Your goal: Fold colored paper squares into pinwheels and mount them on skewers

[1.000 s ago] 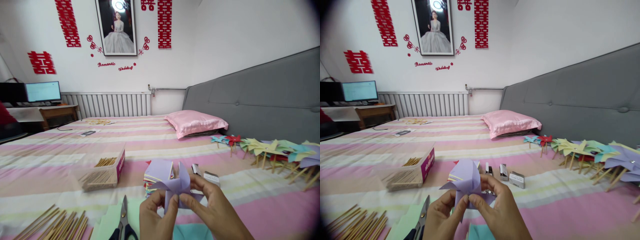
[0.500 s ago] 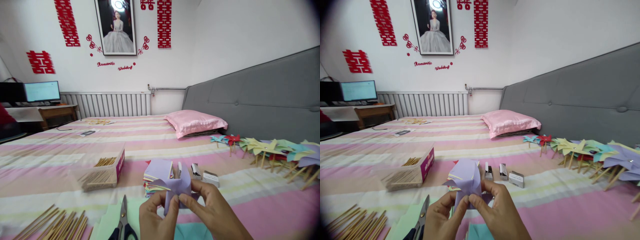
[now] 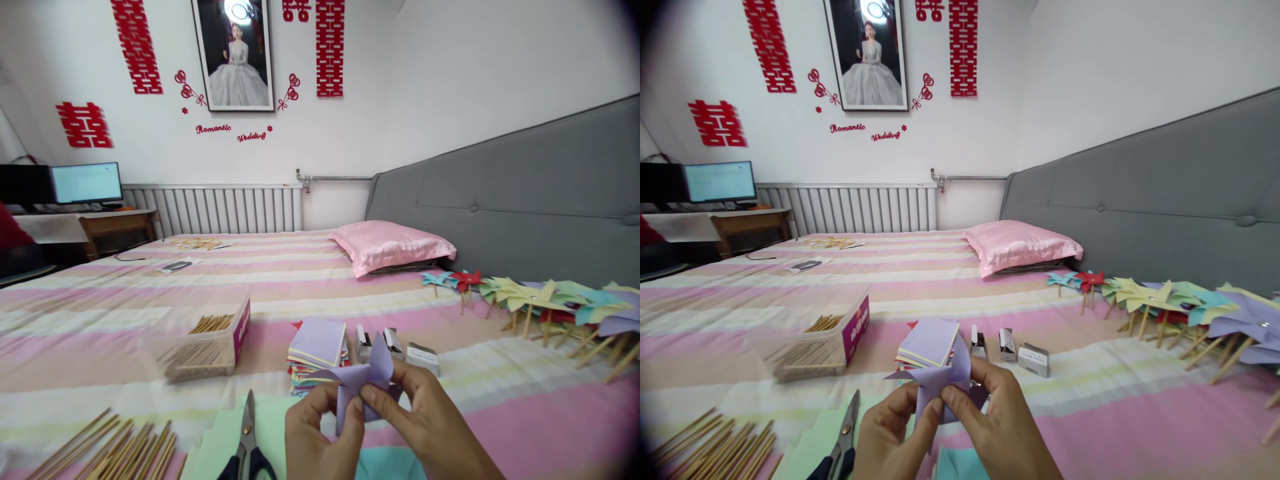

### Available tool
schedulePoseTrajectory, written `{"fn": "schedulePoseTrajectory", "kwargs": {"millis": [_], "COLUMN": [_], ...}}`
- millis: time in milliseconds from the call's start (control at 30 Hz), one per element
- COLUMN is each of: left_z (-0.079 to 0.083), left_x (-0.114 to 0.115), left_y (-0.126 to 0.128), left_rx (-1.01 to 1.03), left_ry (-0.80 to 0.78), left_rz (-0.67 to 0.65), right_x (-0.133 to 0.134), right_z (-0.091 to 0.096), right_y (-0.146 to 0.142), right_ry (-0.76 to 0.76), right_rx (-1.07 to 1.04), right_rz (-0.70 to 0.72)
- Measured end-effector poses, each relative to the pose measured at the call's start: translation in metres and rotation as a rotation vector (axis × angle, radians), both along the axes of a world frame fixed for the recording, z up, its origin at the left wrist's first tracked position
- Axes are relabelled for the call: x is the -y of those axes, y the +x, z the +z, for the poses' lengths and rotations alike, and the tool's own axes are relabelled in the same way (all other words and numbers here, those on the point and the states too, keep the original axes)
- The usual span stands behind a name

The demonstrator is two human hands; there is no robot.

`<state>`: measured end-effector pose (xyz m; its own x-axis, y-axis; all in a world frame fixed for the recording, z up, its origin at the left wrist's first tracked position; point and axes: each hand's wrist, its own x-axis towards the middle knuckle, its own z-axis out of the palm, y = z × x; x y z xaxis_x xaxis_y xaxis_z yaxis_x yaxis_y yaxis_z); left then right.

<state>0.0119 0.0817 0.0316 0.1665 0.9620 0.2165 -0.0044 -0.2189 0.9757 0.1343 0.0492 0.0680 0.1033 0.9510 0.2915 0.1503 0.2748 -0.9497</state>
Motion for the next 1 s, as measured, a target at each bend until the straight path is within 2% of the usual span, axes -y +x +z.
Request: {"fn": "schedulePoseTrajectory", "kwargs": {"millis": [167, 300, 533, 633, 700, 767, 833, 1000], "left_z": [-0.008, -0.009, 0.023, 0.032, 0.033, 0.030, 0.027, 0.025], "left_x": [-0.005, -0.006, -0.003, -0.011, -0.020, -0.027, -0.033, -0.035], "left_y": [0.002, 0.002, -0.019, -0.038, -0.052, -0.062, -0.067, -0.079], "left_rx": [0.006, -0.053, -0.226, -0.226, -0.239, -0.362, -0.572, -1.184], "left_ry": [-0.018, 0.010, 0.054, 0.023, 0.023, 0.062, 0.080, -0.032], "left_rz": [0.050, 0.031, -0.067, -0.104, -0.057, 0.051, 0.133, 0.244], "right_x": [0.000, 0.000, 0.000, -0.001, 0.000, 0.000, 0.001, 0.000], "right_z": [0.004, 0.008, 0.004, 0.004, 0.005, 0.007, 0.007, 0.005], "right_y": [0.005, 0.008, 0.008, 0.011, 0.013, 0.015, 0.015, 0.014], "right_ry": [0.013, 0.014, -0.030, -0.025, -0.034, -0.055, -0.080, -0.084], "right_rx": [0.104, 0.214, 0.102, 0.036, 0.029, 0.005, -0.061, -0.100], "right_rz": [0.011, -0.045, 0.015, -0.036, -0.081, -0.107, -0.113, -0.101]}}
